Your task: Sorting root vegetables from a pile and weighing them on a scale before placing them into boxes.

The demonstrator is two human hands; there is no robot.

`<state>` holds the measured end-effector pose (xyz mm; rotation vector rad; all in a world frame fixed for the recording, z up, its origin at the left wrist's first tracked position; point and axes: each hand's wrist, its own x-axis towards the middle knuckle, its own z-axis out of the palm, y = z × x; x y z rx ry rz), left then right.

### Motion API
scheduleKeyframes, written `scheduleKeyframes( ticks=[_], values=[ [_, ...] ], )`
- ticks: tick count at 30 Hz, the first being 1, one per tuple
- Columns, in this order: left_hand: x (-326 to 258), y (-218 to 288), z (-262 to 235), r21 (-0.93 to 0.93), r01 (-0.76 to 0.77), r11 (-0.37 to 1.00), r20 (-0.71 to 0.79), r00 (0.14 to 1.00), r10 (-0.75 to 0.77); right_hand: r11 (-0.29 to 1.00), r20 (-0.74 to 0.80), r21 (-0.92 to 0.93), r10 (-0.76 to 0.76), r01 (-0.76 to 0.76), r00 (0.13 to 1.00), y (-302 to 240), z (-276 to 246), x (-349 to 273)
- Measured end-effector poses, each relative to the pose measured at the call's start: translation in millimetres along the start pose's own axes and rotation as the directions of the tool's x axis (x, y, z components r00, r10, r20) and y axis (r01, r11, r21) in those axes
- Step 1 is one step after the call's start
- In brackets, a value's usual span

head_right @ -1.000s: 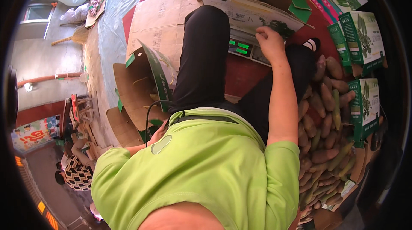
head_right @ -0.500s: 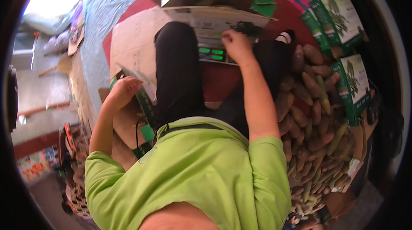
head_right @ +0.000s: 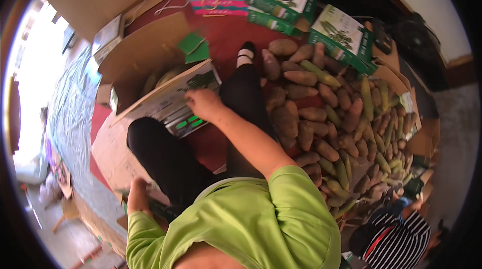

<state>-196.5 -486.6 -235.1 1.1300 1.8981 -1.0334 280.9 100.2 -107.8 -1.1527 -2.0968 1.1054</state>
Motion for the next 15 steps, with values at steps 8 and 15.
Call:
scheduleKeyframes(
  ticks=[8, 15],
  values=[
    [4.8, 158.8, -245.3, -0.653, 0.12, 0.748, 0.032, 0.991, -0.131, 0.985, 0.027, -0.141, 0.109, -0.104, 0.994, -9.6, -7.2, -8.9],
    [-2.1, 87.7, -165.7, -0.427, 0.17, 0.888, 0.031, 0.984, -0.174, 0.993, 0.115, -0.112, -0.008, 0.021, 0.993, -28.4, 20.3, 8.3]
  ],
)
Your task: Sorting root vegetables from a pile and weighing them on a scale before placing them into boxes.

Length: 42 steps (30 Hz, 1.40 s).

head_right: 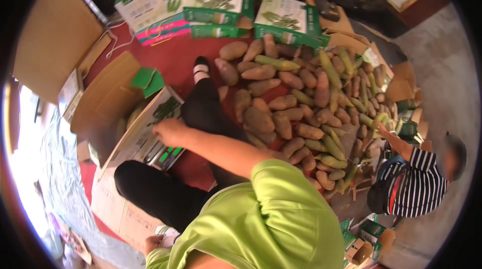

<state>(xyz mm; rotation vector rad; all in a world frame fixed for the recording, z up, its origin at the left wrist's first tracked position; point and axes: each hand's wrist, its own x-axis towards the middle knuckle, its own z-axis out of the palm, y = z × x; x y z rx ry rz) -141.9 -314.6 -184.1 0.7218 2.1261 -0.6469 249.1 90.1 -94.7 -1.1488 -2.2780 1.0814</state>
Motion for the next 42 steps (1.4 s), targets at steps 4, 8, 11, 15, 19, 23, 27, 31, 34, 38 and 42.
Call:
scheduleKeyframes(
  ticks=[4, 8, 11, 15, 19, 23, 27, 31, 34, 38, 42],
  values=[
    [11.8, -46.0, 29.9, 0.188, -0.189, 0.964, 0.116, 0.979, 0.17, 0.999, -0.049, -0.023, 0.026, -0.027, 0.998, 5.5, -9.9, -3.7],
    [22.9, -47.6, 52.6, 0.188, 0.108, 0.976, 0.174, 0.975, -0.141, 0.992, -0.118, 0.117, -0.03, 0.044, 0.993, 3.5, -10.8, -0.9],
    [45.8, -79.8, 66.6, 0.169, 0.076, 0.983, 0.231, 0.966, -0.114, 0.964, -0.088, 0.255, -0.059, 0.079, 0.994, -10.9, -13.9, 4.2],
    [86.1, -85.8, 38.8, -0.311, -0.237, 0.92, -0.211, 0.962, 0.176, 0.759, -0.256, 0.621, -0.035, 0.193, 0.966, -27.2, -37.1, -1.4],
    [44.0, 97.6, -75.7, -0.765, -0.296, 0.572, -0.33, 0.943, 0.046, 0.65, -0.454, 0.701, 0.09, 0.293, 0.886, -12.2, -65.9, -2.2],
    [36.8, 133.2, -152.5, -0.883, -0.462, 0.08, -0.452, 0.884, 0.118, 0.584, -0.473, 0.78, 0.314, 0.225, 0.823, -10.9, -113.0, 34.0],
    [29.7, 199.1, -210.7, -0.848, -0.466, -0.252, -0.523, 0.813, 0.256, 0.778, -0.513, 0.618, 0.291, 0.113, 0.807, 43.9, -125.7, 85.2],
    [42.8, 203.7, -226.0, 0.166, -0.79, 0.59, -0.873, 0.16, 0.461, 0.846, -0.311, 0.531, 0.25, -0.05, 0.917, 83.7, -88.8, 108.4],
    [41.3, 196.6, -237.5, -0.56, -0.828, 0.007, -0.743, 0.506, 0.439, 0.936, -0.248, 0.265, 0.297, -0.231, 0.922, 74.2, -66.6, 126.9],
    [23.0, 217.7, -243.7, -0.857, -0.391, -0.334, -0.478, 0.847, 0.234, 0.888, -0.23, 0.319, 0.413, -0.332, 0.881, 73.0, -70.8, 125.7],
    [16.7, 247.3, -252.9, -0.888, -0.366, -0.279, -0.431, 0.875, 0.221, 0.858, -0.166, 0.366, 0.441, -0.36, 0.882, 75.5, -77.0, 121.8]
  ],
)
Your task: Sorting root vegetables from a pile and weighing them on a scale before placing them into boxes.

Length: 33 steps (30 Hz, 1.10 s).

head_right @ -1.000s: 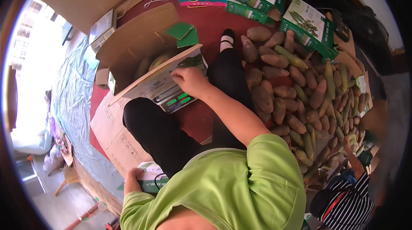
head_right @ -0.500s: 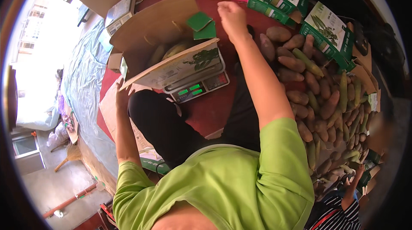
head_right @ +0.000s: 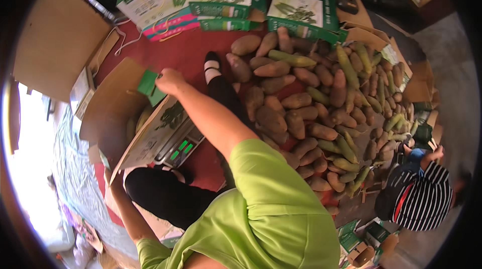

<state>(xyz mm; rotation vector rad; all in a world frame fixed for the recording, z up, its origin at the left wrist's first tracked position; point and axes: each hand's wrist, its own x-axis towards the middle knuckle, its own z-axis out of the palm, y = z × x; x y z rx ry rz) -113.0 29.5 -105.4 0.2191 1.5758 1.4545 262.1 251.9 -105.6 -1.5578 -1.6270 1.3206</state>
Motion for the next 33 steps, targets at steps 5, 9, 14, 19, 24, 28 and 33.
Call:
scheduleKeyframes(
  ticks=[5, 9, 14, 19, 24, 28, 33],
  values=[
    [12.3, -2.7, -12.6, 0.011, -0.071, 0.997, 0.175, 0.982, 0.068, 0.881, 0.051, 0.473, -0.012, -0.014, 0.999, 9.2, 2.5, 9.2],
    [17.4, 0.1, -28.9, -0.131, 0.02, 0.991, 0.259, 0.966, 0.015, 0.807, 0.039, 0.591, -0.03, 0.001, 0.999, -2.1, 7.8, 1.7],
    [6.6, -5.1, -63.7, -0.283, 0.023, 0.959, 0.179, 0.983, 0.029, 0.727, 0.182, 0.679, -0.033, -0.101, 0.983, -45.6, 10.0, -28.5],
    [-29.4, 12.5, -124.9, -0.345, 0.064, 0.936, -0.048, 0.995, -0.085, 0.837, 0.276, 0.547, -0.175, -0.005, 0.945, -102.3, 50.4, -47.6],
    [-66.2, 9.1, -261.8, -0.509, -0.107, 0.854, -0.2, 0.98, 0.004, 0.851, 0.408, 0.524, -0.263, 0.011, 0.874, -151.3, 128.8, -90.9],
    [-121.9, 15.5, -291.8, -0.359, -0.099, 0.928, -0.386, 0.921, -0.051, 0.97, 0.457, 0.243, -0.092, -0.024, 0.884, -137.9, 220.6, -113.5],
    [-180.4, 0.0, -372.9, -0.334, -0.103, 0.937, -0.444, 0.894, -0.059, 0.998, 0.587, 0.026, 0.033, -0.059, 0.809, -109.6, 325.5, -176.1]
  ],
)
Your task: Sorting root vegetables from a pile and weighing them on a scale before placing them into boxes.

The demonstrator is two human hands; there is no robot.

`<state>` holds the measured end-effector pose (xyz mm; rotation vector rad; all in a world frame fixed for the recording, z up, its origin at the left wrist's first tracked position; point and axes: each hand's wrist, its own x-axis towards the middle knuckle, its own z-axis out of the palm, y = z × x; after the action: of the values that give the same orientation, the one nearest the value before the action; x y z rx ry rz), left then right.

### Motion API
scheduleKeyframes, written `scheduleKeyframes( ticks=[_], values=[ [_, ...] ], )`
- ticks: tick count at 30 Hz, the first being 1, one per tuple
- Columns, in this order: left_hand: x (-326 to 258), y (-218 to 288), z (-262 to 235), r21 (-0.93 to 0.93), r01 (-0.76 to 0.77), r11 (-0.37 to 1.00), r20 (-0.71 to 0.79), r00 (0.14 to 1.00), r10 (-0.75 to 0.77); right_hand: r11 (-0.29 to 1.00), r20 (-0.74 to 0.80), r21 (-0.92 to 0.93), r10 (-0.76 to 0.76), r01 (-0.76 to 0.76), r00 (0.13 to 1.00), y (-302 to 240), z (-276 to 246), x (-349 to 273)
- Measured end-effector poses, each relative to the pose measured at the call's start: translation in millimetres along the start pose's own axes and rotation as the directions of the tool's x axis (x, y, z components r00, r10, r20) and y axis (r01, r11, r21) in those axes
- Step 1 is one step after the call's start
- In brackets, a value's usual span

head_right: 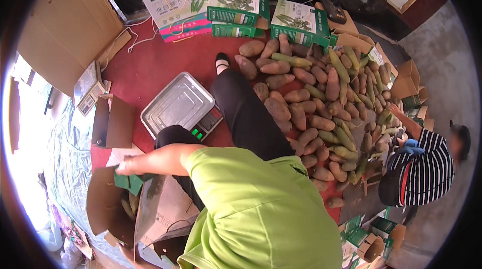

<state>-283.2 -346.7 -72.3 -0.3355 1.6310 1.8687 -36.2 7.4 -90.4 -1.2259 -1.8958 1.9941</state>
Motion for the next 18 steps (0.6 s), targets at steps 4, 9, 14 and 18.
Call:
scheduleKeyframes(
  ticks=[4, 9, 14, 18],
  values=[
    [1.4, 6.1, 2.9, 0.137, -0.144, 0.98, -0.001, 0.989, 0.145, 0.899, 0.078, -0.432, 0.118, -0.073, 0.99, 43.8, 96.6, 26.2],
    [-9.8, -21.1, -59.1, 0.248, -0.257, 0.934, -0.1, 0.952, 0.288, 0.782, 0.363, -0.624, 0.309, -0.018, 0.879, 85.4, 88.9, -57.2],
    [-14.1, -12.0, -1.2, 0.393, -0.42, 0.818, 0.025, 0.894, 0.447, 0.62, 0.53, -0.734, 0.269, 0.276, 0.804, 103.6, 92.3, 12.7],
    [-34.2, -26.5, -45.7, 0.497, -0.475, 0.726, -0.045, 0.822, 0.568, 0.719, 0.381, -0.643, 0.001, 0.264, 0.925, 72.2, 98.3, -45.3]
  ],
)
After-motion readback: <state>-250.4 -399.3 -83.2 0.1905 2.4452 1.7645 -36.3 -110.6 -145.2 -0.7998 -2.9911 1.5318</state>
